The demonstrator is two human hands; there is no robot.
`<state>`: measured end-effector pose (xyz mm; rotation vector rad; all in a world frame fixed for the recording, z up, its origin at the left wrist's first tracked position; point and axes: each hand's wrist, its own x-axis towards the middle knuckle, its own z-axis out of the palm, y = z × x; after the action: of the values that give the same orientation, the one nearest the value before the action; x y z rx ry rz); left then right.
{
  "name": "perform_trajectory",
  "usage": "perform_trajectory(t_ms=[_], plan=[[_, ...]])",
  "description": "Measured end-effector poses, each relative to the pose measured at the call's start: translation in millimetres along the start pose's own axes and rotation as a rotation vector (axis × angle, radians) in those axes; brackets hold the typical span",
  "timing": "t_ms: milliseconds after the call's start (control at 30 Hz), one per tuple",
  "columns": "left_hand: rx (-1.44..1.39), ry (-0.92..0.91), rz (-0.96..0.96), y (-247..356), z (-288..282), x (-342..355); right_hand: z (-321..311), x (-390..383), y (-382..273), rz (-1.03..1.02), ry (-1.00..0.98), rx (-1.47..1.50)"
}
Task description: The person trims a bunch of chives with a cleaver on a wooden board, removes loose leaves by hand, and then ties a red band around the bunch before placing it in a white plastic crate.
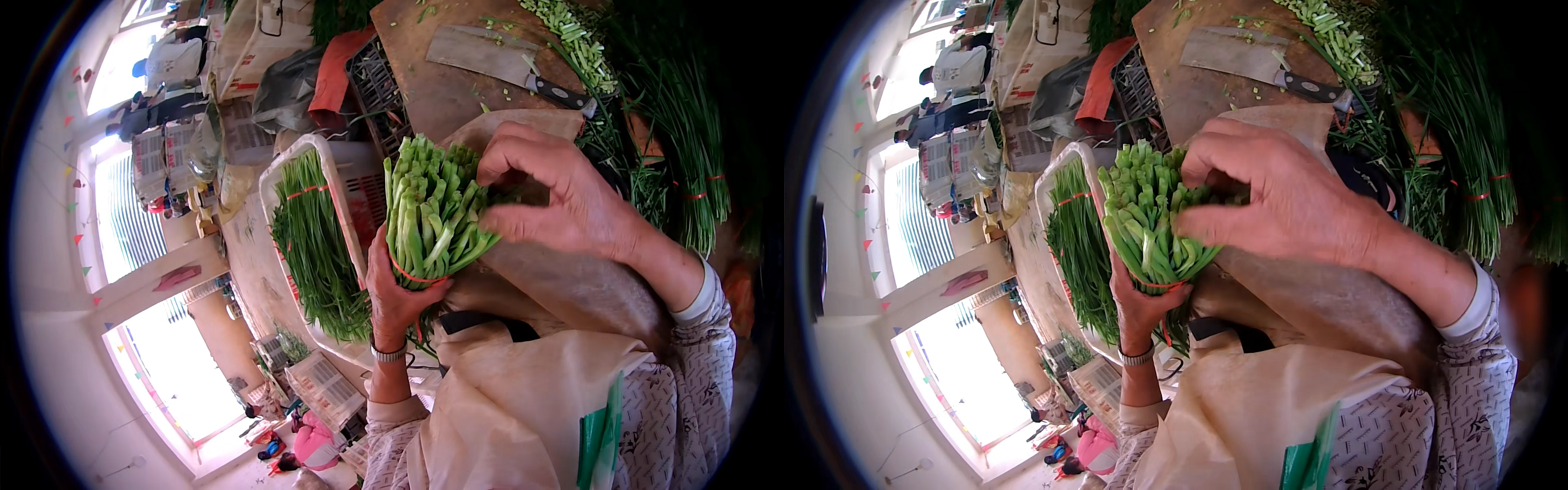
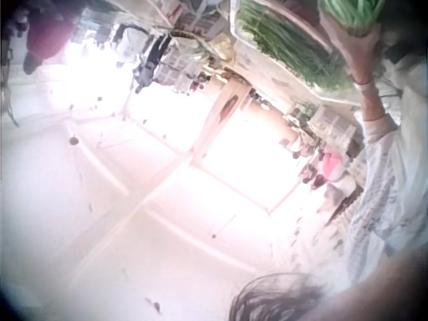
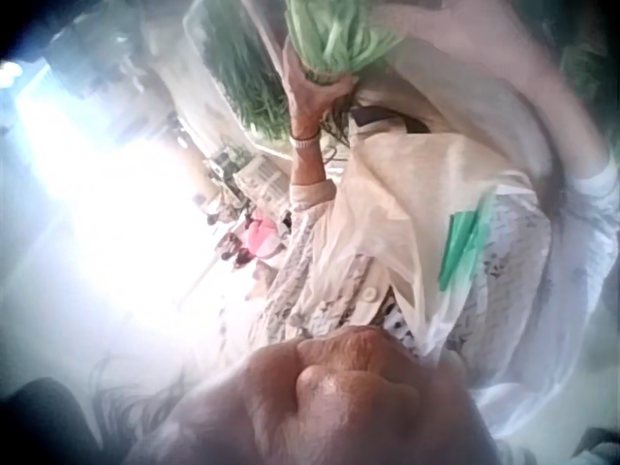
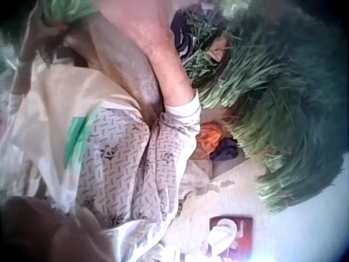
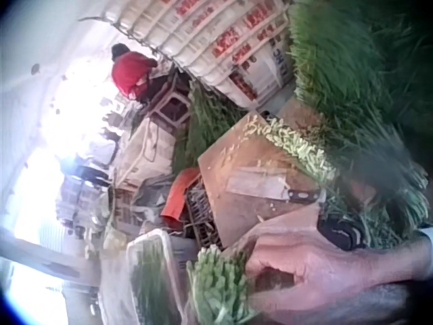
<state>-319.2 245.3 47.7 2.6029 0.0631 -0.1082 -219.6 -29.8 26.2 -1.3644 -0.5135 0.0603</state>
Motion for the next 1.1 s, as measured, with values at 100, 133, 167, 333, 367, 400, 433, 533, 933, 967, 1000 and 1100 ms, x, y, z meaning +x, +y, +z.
perform_trajectory(t_ms=[100,133,167,333,367,400,433,533,933,967,1000,1100], plan=[[-0.028,0.018,0.017,-2,2,0,14,0,3,-0.181,0.119,-0.102],[-0.013,-0.007,0.022,-6,2,0,11,-3,-1,-0.221,0.155,-0.173],[-0.012,-0.001,0.018,-6,2,0,11,-2,-6,-0.242,0.165,-0.207],[0.003,0.001,0.000,-2,2,-1,-1,8,-45,-0.048,0.047,-0.059],[0.000,0.010,0.012,0,2,-1,0,8,-44,0.083,-0.020,0.006],[-0.002,0.012,0.017,3,3,1,1,8,-43,0.218,-0.076,0.059],[-0.009,0.013,0.030,5,4,2,11,3,-23,-0.012,0.014,-0.069],[-0.010,0.026,0.065,3,4,3,13,4,8,-0.219,0.144,-0.329],[0.034,0.071,0.130,10,0,2,7,24,-30,-0.073,-0.119,-0.149],[0.045,0.068,0.135,11,1,2,9,23,-36,0.002,-0.140,-0.146],[0.043,0.066,0.135,10,1,2,11,22,-41,0.075,-0.161,-0.143],[0.047,0.073,0.149,9,4,4,18,15,-34,-0.127,-0.048,-0.288]])
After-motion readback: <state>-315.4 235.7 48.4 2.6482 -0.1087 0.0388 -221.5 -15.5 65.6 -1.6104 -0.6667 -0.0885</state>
